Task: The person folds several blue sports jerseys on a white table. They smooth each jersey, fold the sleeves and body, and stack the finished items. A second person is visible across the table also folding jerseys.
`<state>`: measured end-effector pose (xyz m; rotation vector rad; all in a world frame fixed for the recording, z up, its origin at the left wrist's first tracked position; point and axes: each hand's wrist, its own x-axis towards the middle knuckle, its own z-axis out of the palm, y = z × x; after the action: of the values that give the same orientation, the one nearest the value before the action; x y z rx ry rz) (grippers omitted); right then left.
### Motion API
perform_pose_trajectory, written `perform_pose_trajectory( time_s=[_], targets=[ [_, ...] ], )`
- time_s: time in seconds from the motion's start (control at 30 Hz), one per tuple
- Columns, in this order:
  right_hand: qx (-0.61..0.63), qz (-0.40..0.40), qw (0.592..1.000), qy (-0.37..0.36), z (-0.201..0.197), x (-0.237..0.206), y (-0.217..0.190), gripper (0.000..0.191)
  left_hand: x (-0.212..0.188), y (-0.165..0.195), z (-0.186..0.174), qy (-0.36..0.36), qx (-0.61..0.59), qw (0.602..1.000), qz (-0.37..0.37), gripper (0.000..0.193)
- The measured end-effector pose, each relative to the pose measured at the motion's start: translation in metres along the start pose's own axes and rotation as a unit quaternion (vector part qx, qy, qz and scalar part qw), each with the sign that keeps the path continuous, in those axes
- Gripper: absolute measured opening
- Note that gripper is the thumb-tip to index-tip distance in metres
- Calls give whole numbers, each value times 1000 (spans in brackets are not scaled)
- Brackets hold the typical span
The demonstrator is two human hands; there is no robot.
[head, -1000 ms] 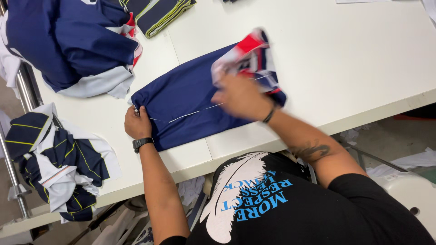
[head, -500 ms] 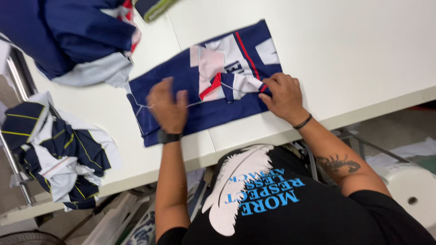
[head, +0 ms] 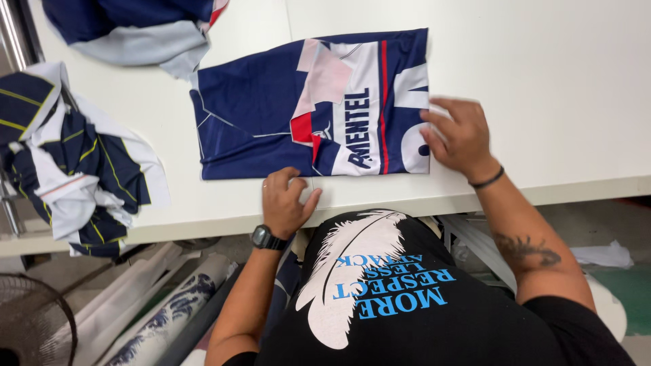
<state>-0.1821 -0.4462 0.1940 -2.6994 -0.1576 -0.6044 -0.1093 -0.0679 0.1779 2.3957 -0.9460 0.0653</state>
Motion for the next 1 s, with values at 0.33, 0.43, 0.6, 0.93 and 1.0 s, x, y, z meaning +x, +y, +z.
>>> perform_pose_trajectory(
  time_s=[0.33,0.43,0.6,0.93,1.0],
  targets=[
    [-14,-193,956,-220,86,134,50,76,65,5,54,-99,43,993,47,61],
    [-32,-25,983,-179,80,91,60,77,51,-33,36,-70,105,991,-31,66],
    [-8,141,982,-123,62,-10,3,91,28,-45,26,56,124,979,-152,52],
    [-25,-74,981,-178,49,26,57,60,66,6,76,-49,41,996,-68,105],
    [-144,55,987,-54,34,30,75,62,63,-2,79,-51,37,996,-66,108]
  ],
)
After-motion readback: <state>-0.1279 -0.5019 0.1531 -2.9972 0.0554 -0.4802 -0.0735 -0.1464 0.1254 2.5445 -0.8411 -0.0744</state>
